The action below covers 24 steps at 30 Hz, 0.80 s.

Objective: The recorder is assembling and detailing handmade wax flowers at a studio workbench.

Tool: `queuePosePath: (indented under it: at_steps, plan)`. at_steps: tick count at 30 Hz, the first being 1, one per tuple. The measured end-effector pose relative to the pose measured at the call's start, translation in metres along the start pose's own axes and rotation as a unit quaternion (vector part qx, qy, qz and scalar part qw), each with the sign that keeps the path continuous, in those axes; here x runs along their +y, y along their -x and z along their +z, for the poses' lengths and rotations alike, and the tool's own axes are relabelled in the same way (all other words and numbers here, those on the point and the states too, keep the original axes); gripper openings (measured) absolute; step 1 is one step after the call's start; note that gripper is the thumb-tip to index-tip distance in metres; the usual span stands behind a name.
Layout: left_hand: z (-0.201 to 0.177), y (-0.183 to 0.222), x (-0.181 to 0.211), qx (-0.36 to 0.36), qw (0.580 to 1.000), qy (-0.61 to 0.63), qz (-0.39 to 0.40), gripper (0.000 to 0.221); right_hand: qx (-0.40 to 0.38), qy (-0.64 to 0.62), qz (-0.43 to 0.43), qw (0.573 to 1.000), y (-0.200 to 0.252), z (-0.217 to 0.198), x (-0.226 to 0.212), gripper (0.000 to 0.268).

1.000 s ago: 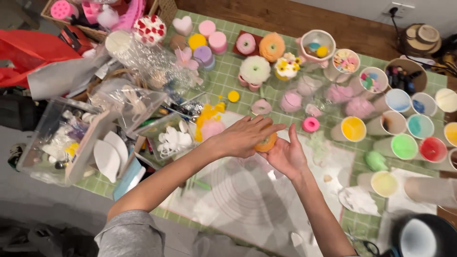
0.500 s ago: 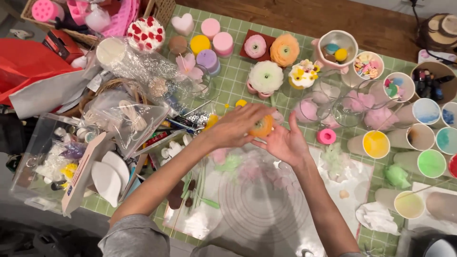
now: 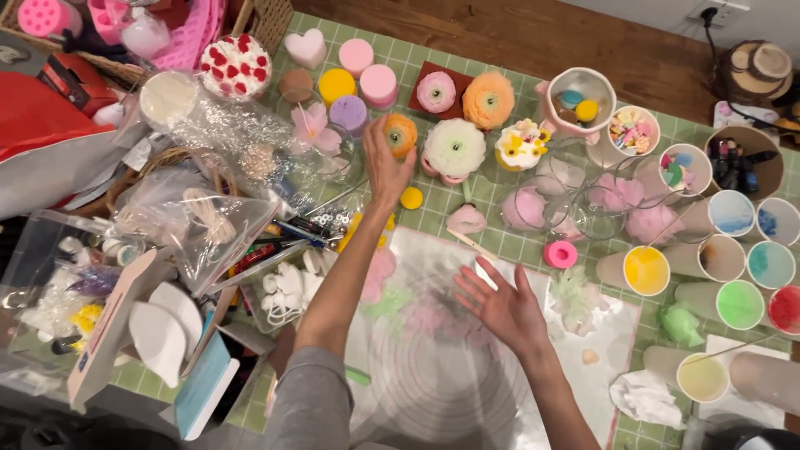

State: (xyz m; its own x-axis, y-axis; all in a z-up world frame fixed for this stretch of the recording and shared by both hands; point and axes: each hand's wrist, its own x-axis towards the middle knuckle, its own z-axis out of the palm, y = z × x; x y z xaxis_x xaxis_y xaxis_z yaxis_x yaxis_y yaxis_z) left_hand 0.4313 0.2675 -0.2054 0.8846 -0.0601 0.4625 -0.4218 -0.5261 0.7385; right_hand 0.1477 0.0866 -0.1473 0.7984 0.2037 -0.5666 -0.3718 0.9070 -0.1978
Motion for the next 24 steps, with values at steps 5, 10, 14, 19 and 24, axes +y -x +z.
queuePosePath:
  at_steps: [5, 10, 14, 19, 24]
  plan:
    - [0.029, 0.002, -0.037, 0.034, 0.999, -0.005, -0.010, 0.085, 0.042, -0.020, -0.014, 0.999, 0.033, -0.055, 0.001, 0.077]
    - [0.032, -0.002, -0.058, 0.027, 0.999, -0.012, 0.030, 0.087, 0.129, -0.034, -0.036, 0.990, 0.049, -0.067, 0.000, 0.075]
    - [0.025, -0.011, -0.056, -0.023, 0.993, -0.031, 0.111, 0.094, 0.138, -0.019, -0.055, 0.989, 0.051, -0.059, -0.005, 0.073]
    - [0.015, -0.025, -0.065, -0.101, 0.975, -0.065, 0.186, 0.101, 0.147, -0.016, -0.065, 0.987, 0.047, -0.050, -0.009, 0.072]
    - [0.015, -0.028, -0.084, -0.167, 0.949, -0.120, 0.239, 0.098, 0.141, -0.011, -0.064, 0.988, 0.048, -0.052, -0.007, 0.072]
